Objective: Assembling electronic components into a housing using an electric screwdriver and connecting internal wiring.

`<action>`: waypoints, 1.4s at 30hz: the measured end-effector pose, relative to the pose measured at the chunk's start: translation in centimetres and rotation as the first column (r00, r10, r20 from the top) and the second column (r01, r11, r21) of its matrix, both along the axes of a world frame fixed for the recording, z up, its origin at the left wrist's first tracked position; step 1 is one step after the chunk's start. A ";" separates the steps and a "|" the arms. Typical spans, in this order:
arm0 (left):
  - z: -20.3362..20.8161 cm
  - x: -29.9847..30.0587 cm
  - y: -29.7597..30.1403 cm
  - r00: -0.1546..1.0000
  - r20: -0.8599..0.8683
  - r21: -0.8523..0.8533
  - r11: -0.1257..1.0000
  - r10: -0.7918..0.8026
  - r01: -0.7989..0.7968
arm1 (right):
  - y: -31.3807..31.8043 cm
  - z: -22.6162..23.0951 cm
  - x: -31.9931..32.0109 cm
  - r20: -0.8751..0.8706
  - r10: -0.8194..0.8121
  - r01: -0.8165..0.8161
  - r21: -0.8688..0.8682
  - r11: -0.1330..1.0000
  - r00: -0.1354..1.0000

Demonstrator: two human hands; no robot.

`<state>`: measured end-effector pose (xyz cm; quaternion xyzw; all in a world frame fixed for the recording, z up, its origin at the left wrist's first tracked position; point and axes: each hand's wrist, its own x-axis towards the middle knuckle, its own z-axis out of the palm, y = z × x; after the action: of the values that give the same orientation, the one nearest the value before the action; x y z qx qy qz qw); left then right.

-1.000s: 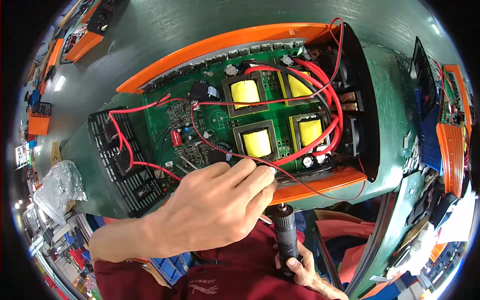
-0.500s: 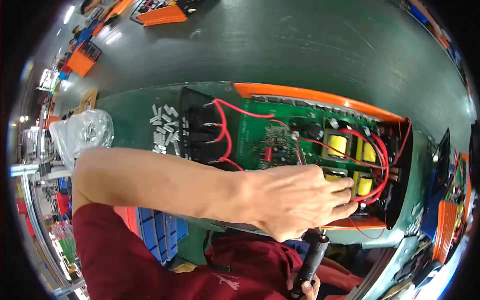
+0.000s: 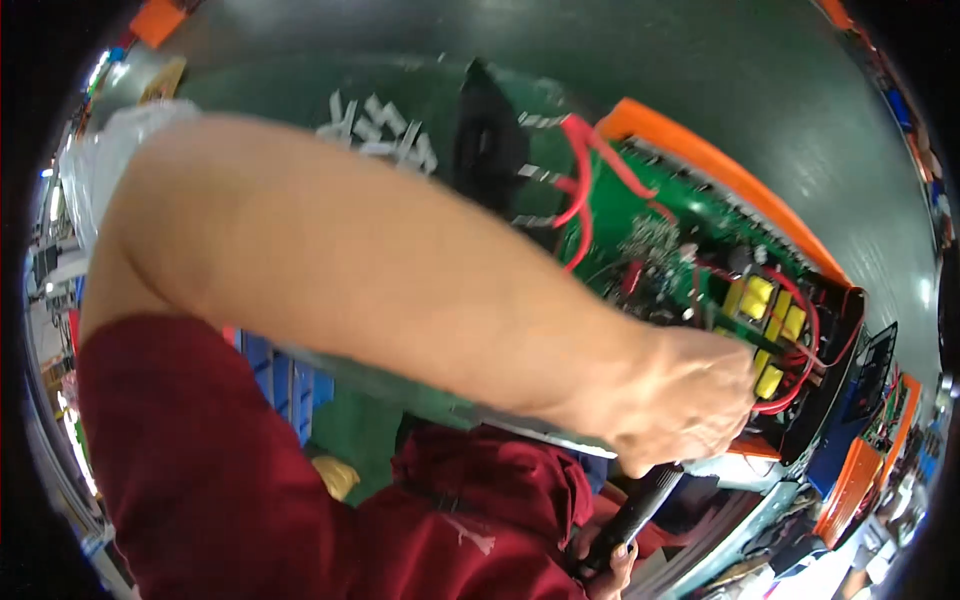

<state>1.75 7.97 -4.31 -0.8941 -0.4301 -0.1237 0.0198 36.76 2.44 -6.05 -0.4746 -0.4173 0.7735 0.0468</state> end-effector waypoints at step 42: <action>1.6 -1.5 -0.3 0.965 0.235 -0.288 0.957 0.116 -0.045 | 0.5 -0.3 -0.8 -0.137 0.104 -0.125 -0.154 0.980 0.985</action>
<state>0.23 7.68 -2.73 -0.8467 -0.4786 -0.1720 -0.1562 35.98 2.97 -6.35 -0.4013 -0.3758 0.8352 -0.0102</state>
